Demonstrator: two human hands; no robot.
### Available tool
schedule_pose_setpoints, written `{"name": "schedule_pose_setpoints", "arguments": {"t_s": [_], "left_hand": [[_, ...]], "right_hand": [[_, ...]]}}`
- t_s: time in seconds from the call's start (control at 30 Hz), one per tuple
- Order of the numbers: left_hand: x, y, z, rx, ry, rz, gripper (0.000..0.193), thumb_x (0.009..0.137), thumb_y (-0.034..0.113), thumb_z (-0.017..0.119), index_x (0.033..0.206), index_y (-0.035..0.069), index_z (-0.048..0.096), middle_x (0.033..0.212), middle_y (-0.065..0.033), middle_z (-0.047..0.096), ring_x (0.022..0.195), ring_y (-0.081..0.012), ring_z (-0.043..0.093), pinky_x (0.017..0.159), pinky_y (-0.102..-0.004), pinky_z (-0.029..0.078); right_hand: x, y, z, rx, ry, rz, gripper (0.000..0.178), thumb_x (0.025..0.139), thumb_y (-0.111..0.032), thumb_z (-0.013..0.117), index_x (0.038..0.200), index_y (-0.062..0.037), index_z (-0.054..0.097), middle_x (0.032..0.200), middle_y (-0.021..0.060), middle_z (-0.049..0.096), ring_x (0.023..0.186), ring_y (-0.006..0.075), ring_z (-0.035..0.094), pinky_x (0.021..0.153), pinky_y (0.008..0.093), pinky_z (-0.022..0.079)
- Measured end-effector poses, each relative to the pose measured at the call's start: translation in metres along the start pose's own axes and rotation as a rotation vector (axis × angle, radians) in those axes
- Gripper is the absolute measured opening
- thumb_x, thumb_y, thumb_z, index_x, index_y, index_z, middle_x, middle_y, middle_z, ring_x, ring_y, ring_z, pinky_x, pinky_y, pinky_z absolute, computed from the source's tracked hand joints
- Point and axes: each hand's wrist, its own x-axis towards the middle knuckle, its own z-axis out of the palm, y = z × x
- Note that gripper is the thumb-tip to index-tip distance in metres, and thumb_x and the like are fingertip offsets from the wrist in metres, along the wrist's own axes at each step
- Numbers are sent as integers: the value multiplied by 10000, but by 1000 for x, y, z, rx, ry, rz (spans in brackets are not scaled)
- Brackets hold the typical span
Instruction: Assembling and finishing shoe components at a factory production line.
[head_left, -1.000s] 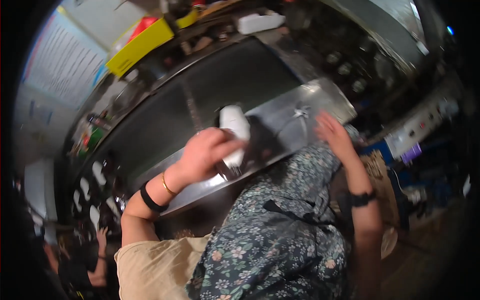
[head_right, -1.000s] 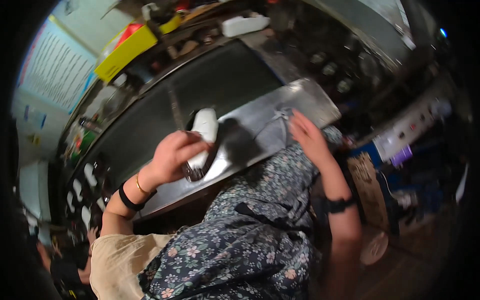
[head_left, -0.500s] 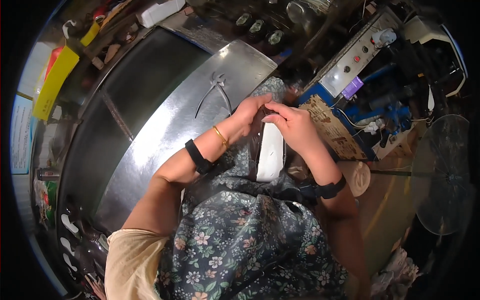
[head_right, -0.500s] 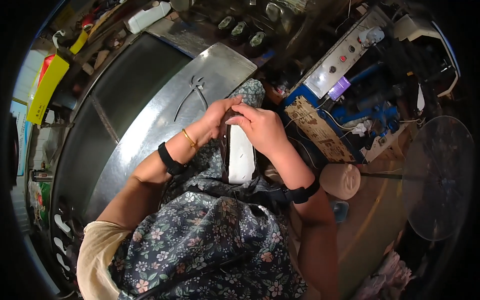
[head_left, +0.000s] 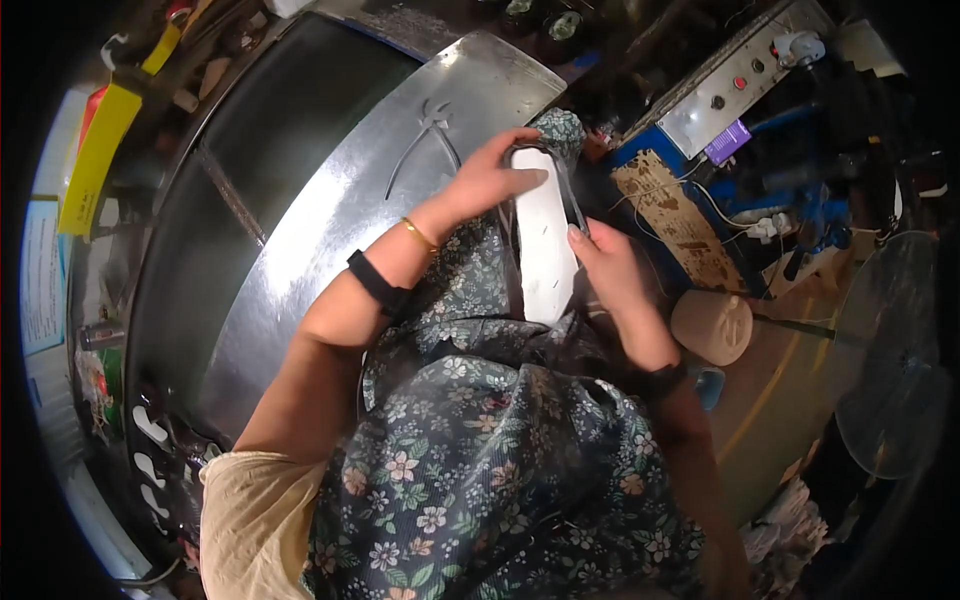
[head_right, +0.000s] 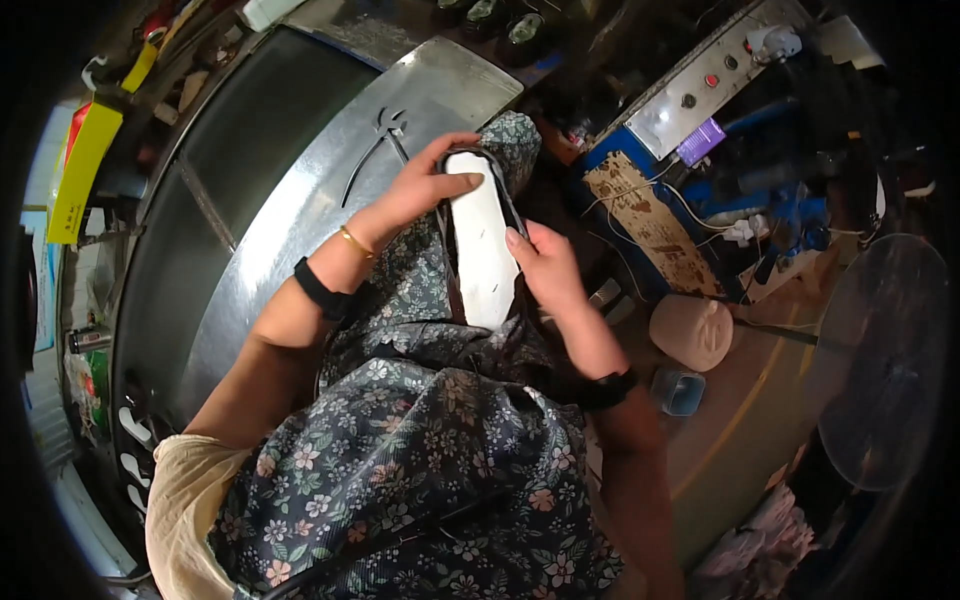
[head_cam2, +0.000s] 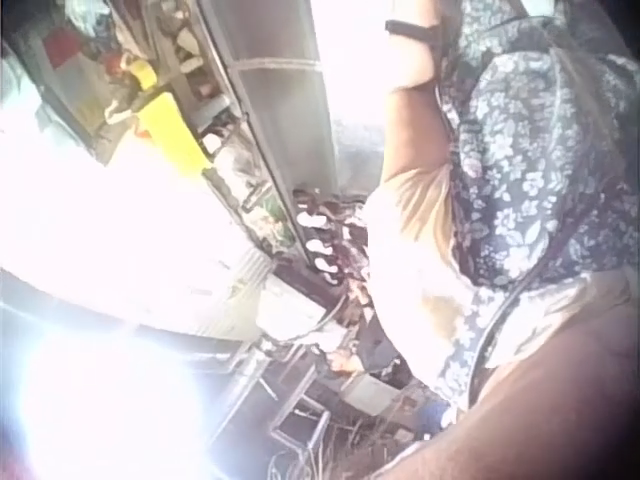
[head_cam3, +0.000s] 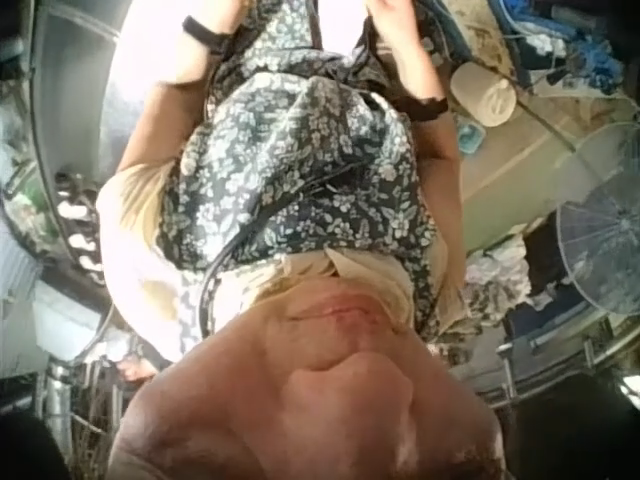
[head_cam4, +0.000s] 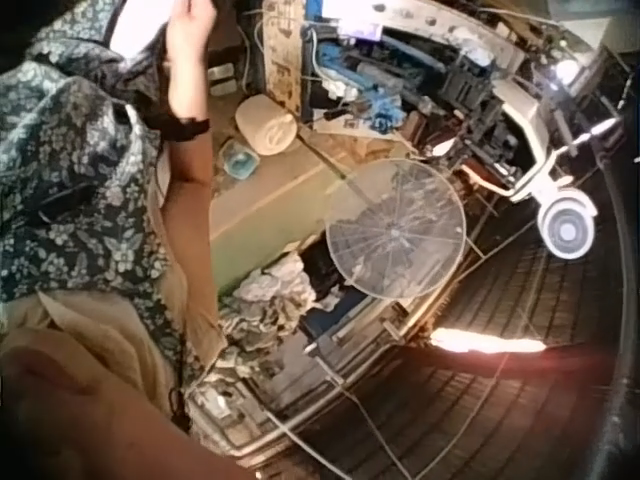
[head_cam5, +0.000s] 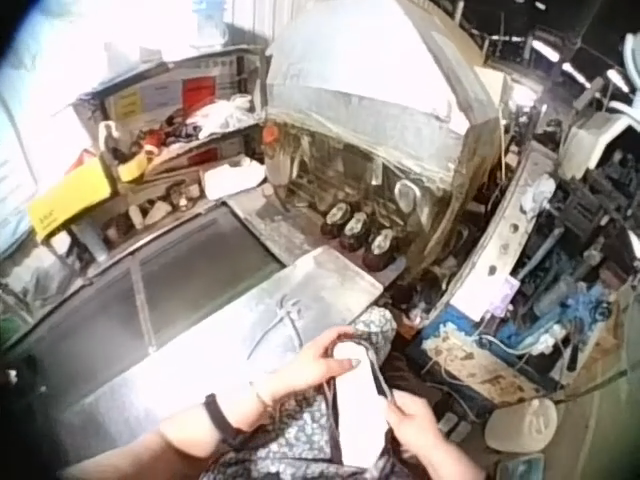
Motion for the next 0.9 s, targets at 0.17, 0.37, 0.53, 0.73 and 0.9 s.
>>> {"name": "schedule_pose_setpoints", "arguments": {"t_s": [0.17,0.37,0.53,0.73,0.9], "left_hand": [[-20,-32,5,-240,49,-163,481,843,155,732,1264,39,529,1093,-50,624,1005,-141,581,905,-281,459],[-9,-31,8,-178,54,-147,432,846,134,734,1216,26,538,1006,-26,633,920,-126,582,841,-270,470],[9,-37,5,-84,0,-199,541,825,224,743,1247,-15,505,1066,-96,635,967,-169,592,860,-292,481],[13,-20,-1,-10,-148,-256,613,851,239,736,1322,-37,458,1181,-130,597,1094,-195,557,956,-311,435],[10,-30,-20,-1134,-132,-373,580,953,361,561,1335,-60,447,1252,-136,591,1188,-224,525,1064,-354,364]], "right_hand": [[28,27,8,369,131,385,683,958,-610,433,1255,-13,579,1181,91,630,1050,152,566,881,312,454],[34,1,17,-462,-23,332,658,1011,-531,339,1128,47,631,947,220,692,950,338,654,843,382,487],[46,1,35,-1487,317,-437,377,933,-236,524,990,125,616,638,143,652,471,260,642,416,334,508],[20,13,11,-680,32,42,499,1013,-283,433,1408,16,380,1074,256,658,988,371,661,860,385,524],[17,22,22,-109,39,-81,509,1036,-240,420,1475,-20,287,1377,143,487,1255,220,464,1053,326,355]]}}
